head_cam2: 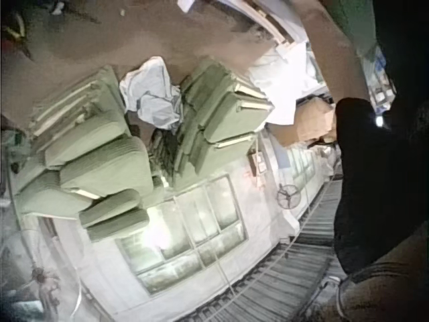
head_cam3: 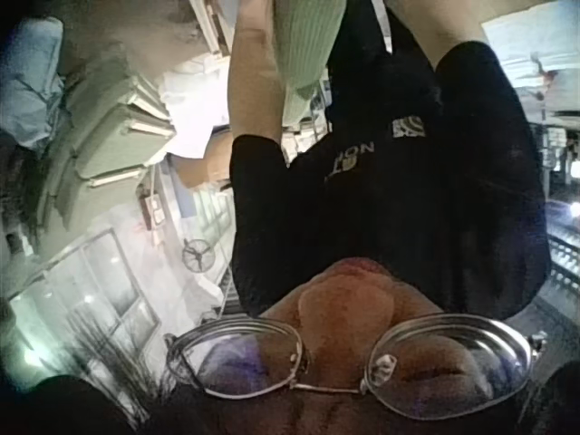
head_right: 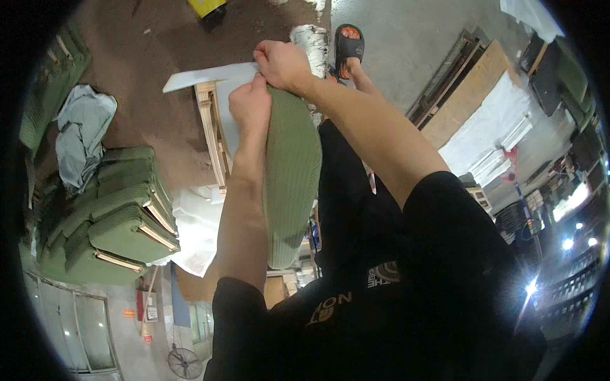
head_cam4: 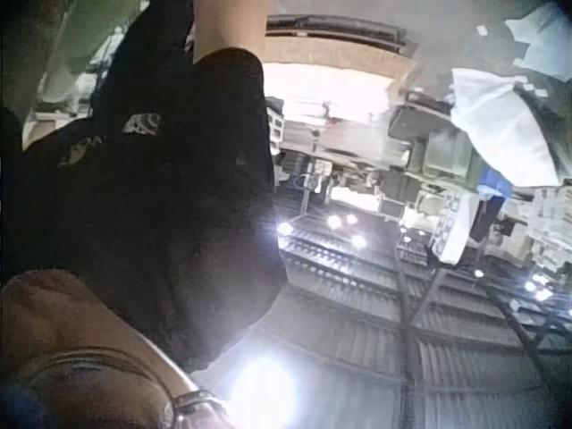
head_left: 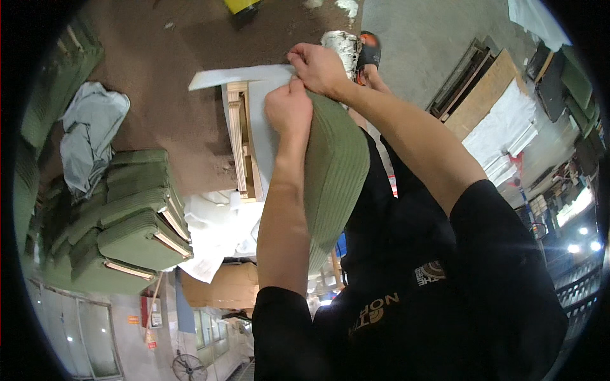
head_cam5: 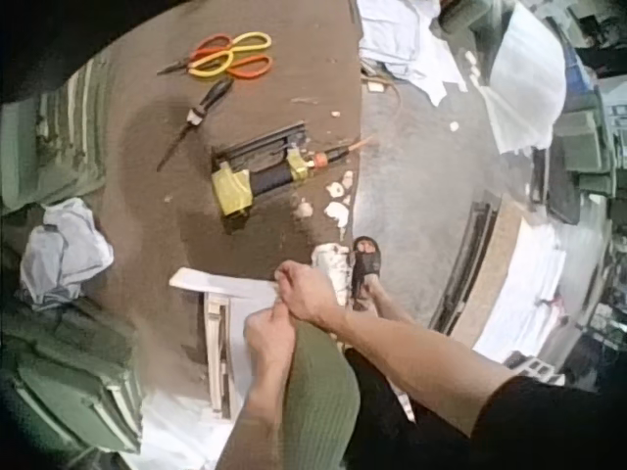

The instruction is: Fitting a green fabric cover over a wooden frame and foam cushion, then securing it with a staple gun.

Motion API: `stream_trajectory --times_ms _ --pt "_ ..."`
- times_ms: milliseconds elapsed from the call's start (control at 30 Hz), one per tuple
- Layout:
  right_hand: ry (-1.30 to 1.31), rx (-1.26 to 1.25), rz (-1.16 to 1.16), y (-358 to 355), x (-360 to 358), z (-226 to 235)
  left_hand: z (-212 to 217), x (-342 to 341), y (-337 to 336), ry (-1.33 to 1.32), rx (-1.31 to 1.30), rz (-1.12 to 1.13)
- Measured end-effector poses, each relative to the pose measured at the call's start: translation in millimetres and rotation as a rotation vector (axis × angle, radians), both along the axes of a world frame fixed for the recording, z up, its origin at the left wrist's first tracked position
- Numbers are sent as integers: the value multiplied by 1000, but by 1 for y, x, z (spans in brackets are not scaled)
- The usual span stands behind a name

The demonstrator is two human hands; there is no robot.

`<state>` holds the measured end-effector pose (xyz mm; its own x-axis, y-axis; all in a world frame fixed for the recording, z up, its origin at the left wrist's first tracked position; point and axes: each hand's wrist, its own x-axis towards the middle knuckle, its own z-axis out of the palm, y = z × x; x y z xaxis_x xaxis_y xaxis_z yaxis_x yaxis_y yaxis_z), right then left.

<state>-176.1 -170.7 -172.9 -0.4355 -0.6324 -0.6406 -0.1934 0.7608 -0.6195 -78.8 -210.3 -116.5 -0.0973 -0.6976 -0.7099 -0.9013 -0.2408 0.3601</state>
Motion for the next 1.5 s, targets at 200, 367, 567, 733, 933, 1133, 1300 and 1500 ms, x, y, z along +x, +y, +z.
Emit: stream_trajectory --times_ms 200,367,567,733,933,1133,1300,1500 --pt "-37 19 -222 -1 6 32 59 37 -15 270 133 181" --pt "193 -202 -668 54 30 61 173 45 -6 456 76 -175" --pt "-360 -78 -958 90 108 92 188 42 30 86 -372 -841" --pt "-517 75 -893 86 108 93 174 45 7 28 -414 -526" --pt "-505 37 -1202 66 105 105 160 59 -24 13 -354 -423" --pt "-147 420 -1513 8 65 62 171 37 2 32 -433 -670" --pt "-45 524 -1441 17 35 27 161 4 36 7 -485 -1016" --pt "140 660 -1306 22 18 4 149 -15 48 -55 -575 -976"
